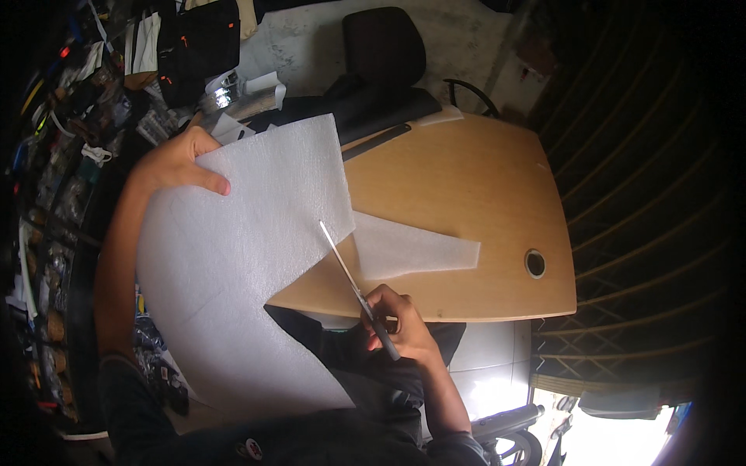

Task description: The person marks a white foam sheet with a pen using a metal ruler as a guide, then cuts the foam along the marked lines with scissors. The person handles the foam, ruler, pen, and scissors throughout the task.

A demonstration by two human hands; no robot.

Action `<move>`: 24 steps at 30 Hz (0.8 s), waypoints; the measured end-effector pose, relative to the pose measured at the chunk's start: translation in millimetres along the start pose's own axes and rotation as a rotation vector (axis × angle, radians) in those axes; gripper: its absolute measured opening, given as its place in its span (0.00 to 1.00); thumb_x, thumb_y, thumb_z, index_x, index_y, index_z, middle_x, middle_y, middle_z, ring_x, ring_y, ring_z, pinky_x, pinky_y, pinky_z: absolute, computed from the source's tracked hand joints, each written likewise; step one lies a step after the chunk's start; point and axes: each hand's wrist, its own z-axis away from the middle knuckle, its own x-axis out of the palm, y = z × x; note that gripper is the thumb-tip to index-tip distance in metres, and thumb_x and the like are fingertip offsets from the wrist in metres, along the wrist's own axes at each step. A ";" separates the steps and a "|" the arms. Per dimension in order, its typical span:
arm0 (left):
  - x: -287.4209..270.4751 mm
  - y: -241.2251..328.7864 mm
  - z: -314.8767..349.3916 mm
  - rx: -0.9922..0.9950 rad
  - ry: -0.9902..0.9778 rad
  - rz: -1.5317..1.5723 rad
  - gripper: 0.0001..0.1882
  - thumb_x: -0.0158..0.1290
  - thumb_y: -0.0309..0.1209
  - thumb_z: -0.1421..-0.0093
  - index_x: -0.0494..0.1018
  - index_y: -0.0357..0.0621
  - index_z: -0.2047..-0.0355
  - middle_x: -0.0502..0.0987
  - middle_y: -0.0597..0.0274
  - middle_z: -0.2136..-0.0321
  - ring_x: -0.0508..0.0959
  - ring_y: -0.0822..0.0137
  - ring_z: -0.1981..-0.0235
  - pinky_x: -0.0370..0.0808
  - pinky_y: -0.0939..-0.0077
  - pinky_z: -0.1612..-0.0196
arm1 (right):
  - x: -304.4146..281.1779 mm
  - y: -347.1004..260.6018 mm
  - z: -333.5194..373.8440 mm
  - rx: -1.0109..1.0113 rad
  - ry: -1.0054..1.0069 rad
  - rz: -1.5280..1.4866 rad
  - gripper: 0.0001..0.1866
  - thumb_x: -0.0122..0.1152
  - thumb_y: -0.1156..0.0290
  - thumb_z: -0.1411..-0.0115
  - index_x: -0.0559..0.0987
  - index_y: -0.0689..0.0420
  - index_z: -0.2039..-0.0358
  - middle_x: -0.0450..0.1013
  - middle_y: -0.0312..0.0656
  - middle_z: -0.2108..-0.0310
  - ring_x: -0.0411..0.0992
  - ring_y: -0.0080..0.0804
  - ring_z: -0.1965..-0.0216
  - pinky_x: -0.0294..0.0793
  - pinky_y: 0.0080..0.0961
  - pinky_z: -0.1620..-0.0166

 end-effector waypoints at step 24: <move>10.7 16.1 6.8 -0.083 -0.108 -0.008 0.18 0.71 0.32 0.54 0.82 0.33 0.66 0.83 0.54 0.71 0.81 0.68 0.73 0.75 0.74 0.65 | -15.9 -3.9 6.6 -0.007 0.027 0.066 0.34 0.80 0.46 0.61 0.73 0.61 0.69 0.73 0.35 0.79 0.74 0.23 0.75 0.72 0.20 0.67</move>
